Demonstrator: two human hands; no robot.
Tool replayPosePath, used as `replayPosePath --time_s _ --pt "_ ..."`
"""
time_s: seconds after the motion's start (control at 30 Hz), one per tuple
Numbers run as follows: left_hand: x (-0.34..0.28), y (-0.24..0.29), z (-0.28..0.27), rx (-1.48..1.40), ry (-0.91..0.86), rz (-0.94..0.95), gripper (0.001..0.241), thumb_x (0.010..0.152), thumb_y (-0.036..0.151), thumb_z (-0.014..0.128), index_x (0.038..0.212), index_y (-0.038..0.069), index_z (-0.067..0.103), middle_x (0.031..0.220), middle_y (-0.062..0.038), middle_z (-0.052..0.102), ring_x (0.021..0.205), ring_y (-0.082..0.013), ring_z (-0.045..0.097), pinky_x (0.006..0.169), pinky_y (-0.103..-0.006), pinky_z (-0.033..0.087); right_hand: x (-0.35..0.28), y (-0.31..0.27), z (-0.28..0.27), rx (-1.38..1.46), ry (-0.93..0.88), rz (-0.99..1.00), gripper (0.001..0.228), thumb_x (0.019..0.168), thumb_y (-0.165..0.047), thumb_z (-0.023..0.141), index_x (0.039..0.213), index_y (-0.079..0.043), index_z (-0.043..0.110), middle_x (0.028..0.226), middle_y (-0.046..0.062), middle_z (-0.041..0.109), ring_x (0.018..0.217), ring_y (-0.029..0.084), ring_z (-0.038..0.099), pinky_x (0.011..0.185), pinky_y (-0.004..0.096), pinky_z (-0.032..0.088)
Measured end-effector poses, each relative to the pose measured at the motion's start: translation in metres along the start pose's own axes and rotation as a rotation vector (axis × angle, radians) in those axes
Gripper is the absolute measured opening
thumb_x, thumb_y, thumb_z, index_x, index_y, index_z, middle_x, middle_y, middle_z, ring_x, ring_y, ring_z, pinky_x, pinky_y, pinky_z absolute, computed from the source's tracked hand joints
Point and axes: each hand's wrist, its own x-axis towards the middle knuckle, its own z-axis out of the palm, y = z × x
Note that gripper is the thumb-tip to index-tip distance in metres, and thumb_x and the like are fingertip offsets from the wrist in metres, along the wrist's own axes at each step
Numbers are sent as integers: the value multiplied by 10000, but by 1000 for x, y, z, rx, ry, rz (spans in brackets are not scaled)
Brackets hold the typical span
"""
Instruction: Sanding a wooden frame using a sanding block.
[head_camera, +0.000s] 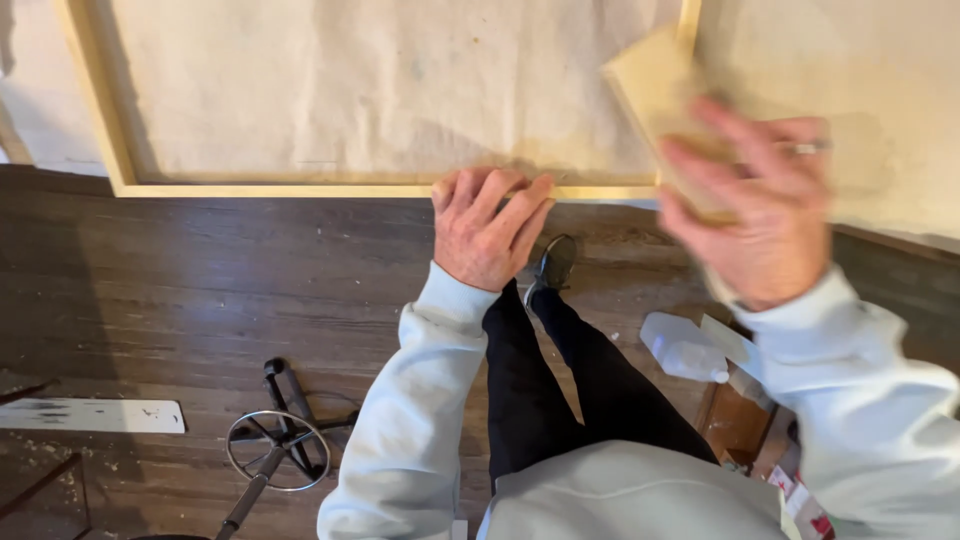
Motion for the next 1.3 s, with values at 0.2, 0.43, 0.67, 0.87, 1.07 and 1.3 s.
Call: replayPosePath --time_s 0.2,0.43,0.67,0.87,1.07,1.3 --pt "-4 -15 17 74 17 2 189 971 235 870 1133 176 793 1094 23 670 1036 -188 604 1024 -386 373 -23 23 3 34 -144 -3 706 875 -72 963 1456 -365 689 1667 32 618 1156 253 710 917 339 620" --pt "-3 -7 13 50 -2 4 206 957 194 869 1148 161 799 1114 13 669 1033 -202 607 1025 -387 377 -35 30 -5 -54 -107 -66 519 869 -86 964 1343 -222 802 1616 81 669 1203 288 621 1006 398 559" --pt "1 -2 4 25 4 -11 238 932 149 882 1156 137 803 1122 -2 662 1005 -217 605 985 -378 380 -38 9 0 40 -140 -58 578 885 -119 974 1389 -307 762 1656 39 597 1228 193 617 1088 388 514" --pt "1 -6 7 55 9 18 208 947 168 876 1142 155 807 1100 9 677 1020 -213 612 1003 -386 371 1 -20 14 159 -62 41 696 879 -11 938 1466 -301 702 1664 52 561 1193 251 579 1170 452 518" --pt "3 -2 3 27 13 -2 208 949 155 864 1142 147 787 1103 9 648 988 -207 606 996 -384 387 7 1 15 19 53 57 341 904 -79 1015 1214 -51 875 1524 167 687 1084 256 630 1222 463 391" --pt "-5 -12 15 94 20 12 196 974 239 867 1144 180 792 1119 26 672 1055 -196 589 1038 -386 367 -15 -1 12 79 8 27 556 837 6 968 1329 -201 810 1597 118 628 1003 203 732 932 376 632"
